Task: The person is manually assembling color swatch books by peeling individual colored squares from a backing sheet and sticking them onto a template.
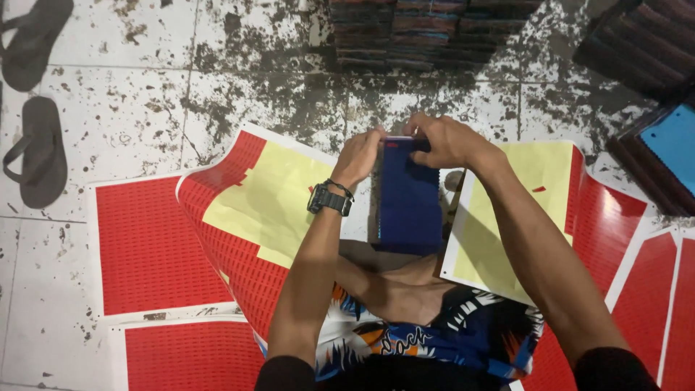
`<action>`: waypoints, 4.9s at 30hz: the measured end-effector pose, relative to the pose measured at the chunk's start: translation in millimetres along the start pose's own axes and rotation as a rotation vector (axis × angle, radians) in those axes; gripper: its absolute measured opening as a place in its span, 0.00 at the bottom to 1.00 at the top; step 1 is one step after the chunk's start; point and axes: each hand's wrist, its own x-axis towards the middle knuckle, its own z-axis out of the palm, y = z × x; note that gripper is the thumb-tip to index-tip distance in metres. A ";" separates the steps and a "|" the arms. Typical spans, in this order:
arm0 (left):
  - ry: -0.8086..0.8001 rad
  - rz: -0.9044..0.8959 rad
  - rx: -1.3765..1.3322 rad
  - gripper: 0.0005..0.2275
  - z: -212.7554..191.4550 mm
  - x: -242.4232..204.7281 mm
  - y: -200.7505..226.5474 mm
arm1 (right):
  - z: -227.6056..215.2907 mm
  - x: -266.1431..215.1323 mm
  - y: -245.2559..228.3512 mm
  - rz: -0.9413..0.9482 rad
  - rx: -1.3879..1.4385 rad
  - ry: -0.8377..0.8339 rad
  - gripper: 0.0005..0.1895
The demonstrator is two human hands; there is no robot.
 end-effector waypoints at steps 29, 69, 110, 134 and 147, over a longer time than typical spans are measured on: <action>0.271 0.317 0.774 0.10 34.8 1.6 -13.4 | 140.9 -154.3 -51.4 -0.316 -0.212 0.316 0.10; -0.088 0.725 0.528 0.38 274.2 -83.4 56.1 | 160.7 -258.6 91.9 0.665 0.548 1.187 0.15; 0.018 0.435 -0.392 0.20 280.3 -80.2 85.0 | 136.2 -260.0 65.4 0.355 1.114 1.279 0.18; -0.110 0.571 -0.009 0.36 281.6 -81.1 58.3 | 134.2 -244.5 90.8 0.896 0.707 1.115 0.14; -0.055 0.475 -0.173 0.32 276.9 -73.2 77.9 | 128.3 -240.2 73.1 0.741 0.622 1.342 0.07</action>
